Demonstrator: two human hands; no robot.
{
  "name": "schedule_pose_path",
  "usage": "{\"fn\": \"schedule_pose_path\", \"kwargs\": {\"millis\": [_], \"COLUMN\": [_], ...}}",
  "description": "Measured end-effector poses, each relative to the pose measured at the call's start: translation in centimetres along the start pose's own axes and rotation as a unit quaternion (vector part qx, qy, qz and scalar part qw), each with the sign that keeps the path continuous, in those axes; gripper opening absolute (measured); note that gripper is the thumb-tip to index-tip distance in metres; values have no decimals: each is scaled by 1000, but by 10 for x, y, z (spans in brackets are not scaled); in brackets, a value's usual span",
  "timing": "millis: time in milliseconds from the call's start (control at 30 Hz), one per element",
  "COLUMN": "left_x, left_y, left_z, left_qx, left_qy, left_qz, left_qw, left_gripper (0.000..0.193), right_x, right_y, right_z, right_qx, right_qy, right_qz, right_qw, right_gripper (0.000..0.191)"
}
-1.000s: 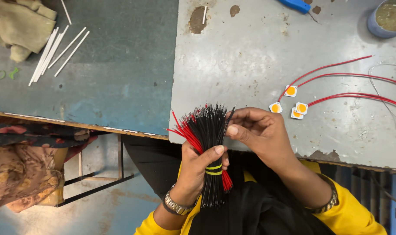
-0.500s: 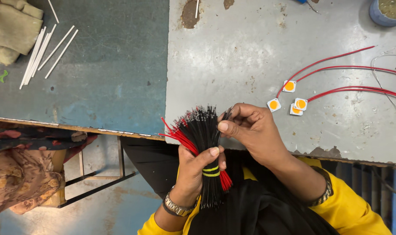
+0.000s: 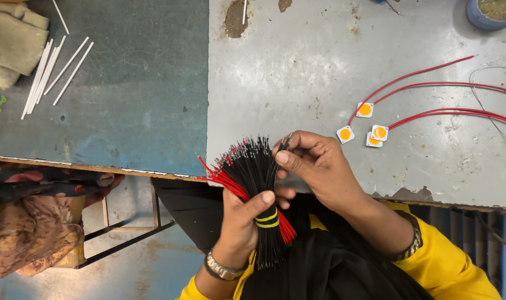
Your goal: The person solders red and black wires onto small square LED light modules at a workbench. They hold each LED module steady with one hand, apply a soldering iron to its contact pads, dip stripped wire ends into a small cup of flux, and use pliers to trim and prepare wire ends, working through a bundle of wires one module at a time.
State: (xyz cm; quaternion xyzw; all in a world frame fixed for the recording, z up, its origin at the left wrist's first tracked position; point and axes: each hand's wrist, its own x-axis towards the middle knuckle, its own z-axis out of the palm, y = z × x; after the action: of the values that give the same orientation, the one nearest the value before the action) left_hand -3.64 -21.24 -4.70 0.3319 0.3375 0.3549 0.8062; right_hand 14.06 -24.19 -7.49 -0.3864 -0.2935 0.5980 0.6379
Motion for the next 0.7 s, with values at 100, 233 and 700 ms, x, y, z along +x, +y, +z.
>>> {"fn": "schedule_pose_path", "kwargs": {"millis": [100,233,700], "left_x": [4,4,-2], "left_y": [7,10,27], "left_z": [4,7,15], "left_qx": [21,80,188], "left_qy": [28,105,17], "left_qz": [10,36,73], "left_qw": [999,991,979], "left_gripper": [48,39,40], "right_x": [0,1,-18], "right_y": [-3,-6,-24], "right_z": [0,0,9], "right_qx": [-33,-32,-74], "right_qy": [-6,-12,2], "right_qz": [-19,-8,-111], "right_qw": [999,999,991], "right_gripper": [9,10,11]}}
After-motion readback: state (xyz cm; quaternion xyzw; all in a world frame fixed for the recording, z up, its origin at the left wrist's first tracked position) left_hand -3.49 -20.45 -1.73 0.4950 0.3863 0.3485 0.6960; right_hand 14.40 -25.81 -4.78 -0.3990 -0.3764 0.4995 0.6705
